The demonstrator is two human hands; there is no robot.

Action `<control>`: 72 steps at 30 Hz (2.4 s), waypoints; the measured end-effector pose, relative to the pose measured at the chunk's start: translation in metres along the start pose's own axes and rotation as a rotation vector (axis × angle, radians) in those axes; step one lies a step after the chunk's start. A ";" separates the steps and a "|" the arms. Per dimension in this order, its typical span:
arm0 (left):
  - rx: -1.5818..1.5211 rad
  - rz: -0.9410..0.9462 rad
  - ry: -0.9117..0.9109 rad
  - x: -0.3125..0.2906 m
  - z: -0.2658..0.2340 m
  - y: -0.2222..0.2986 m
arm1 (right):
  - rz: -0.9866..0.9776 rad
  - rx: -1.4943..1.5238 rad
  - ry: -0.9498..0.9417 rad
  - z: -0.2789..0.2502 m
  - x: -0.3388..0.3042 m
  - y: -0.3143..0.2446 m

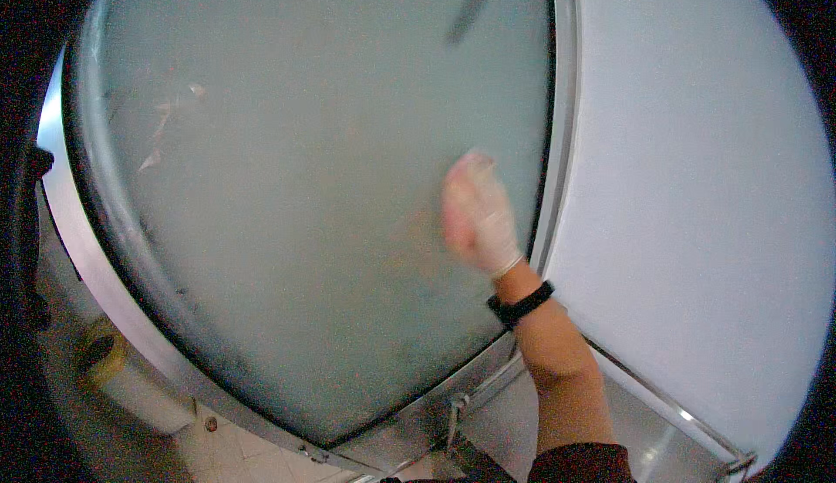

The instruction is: The person wipes a metal shelf unit, a glass door, and a stainless steel refrigerator with a pink cloth while wearing white gloves. The cleaning proceeds from the shelf to the glass door and then to the refrigerator doors.

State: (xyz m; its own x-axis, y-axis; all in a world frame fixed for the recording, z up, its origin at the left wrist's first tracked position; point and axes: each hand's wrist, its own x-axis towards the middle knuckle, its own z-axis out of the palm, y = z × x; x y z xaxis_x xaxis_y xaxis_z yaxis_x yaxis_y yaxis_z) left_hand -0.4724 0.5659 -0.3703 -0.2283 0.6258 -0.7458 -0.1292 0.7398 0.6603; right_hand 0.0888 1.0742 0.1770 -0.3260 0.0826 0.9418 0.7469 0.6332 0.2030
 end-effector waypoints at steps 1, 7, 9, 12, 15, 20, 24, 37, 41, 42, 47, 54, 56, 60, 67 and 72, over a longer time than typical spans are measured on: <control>0.009 -0.001 0.002 0.002 -0.002 0.002 | 0.103 -0.033 0.091 -0.003 0.006 0.024; 0.060 0.019 -0.011 0.003 0.000 0.015 | 0.650 0.130 0.369 0.007 0.014 0.042; 0.053 0.030 -0.015 -0.001 0.010 0.013 | 0.673 0.330 0.490 0.007 0.029 0.011; 0.079 0.043 -0.010 -0.006 0.013 0.013 | 0.424 0.430 0.542 0.023 0.068 -0.069; 0.127 0.047 -0.016 -0.007 0.008 0.012 | 0.065 -0.004 0.382 0.034 0.096 -0.170; 0.173 0.074 -0.019 0.001 0.007 0.007 | -0.127 0.173 -0.052 0.052 0.072 -0.326; 0.223 0.101 0.009 0.013 0.002 0.012 | -0.319 0.172 -0.006 0.054 0.042 -0.332; 0.364 0.041 0.070 -0.015 0.010 0.013 | 0.722 0.269 0.425 0.045 -0.096 -0.002; 0.405 0.042 0.094 -0.020 0.011 0.010 | 0.718 0.104 0.278 0.042 -0.124 0.016; 0.414 0.035 0.098 -0.022 0.012 0.008 | 0.815 0.187 0.347 0.045 -0.125 0.008; 0.459 0.059 0.090 -0.020 0.017 0.007 | 0.566 0.223 0.417 0.071 -0.084 -0.105; 0.533 0.115 0.094 -0.010 0.011 0.008 | 0.226 0.292 -0.173 0.059 -0.025 -0.314; 0.560 0.128 0.093 -0.008 0.009 0.005 | 0.051 0.331 -0.256 0.056 -0.017 -0.345; 0.618 0.150 0.091 0.000 0.005 0.003 | -0.228 0.313 -0.159 0.068 -0.023 -0.358; 0.686 0.157 0.129 0.002 0.005 0.008 | -0.018 0.210 -0.184 0.055 -0.096 -0.213; 0.756 0.138 0.135 -0.005 -0.004 0.000 | 0.824 0.798 0.447 0.068 -0.134 -0.109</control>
State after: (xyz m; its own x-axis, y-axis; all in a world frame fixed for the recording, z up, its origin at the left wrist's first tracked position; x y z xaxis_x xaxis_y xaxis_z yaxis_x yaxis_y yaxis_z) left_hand -0.4755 0.5616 -0.3657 -0.3159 0.7249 -0.6121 0.5909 0.6551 0.4709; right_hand 0.0113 1.0461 0.0102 0.4195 0.5085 0.7519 0.0212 0.8226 -0.5682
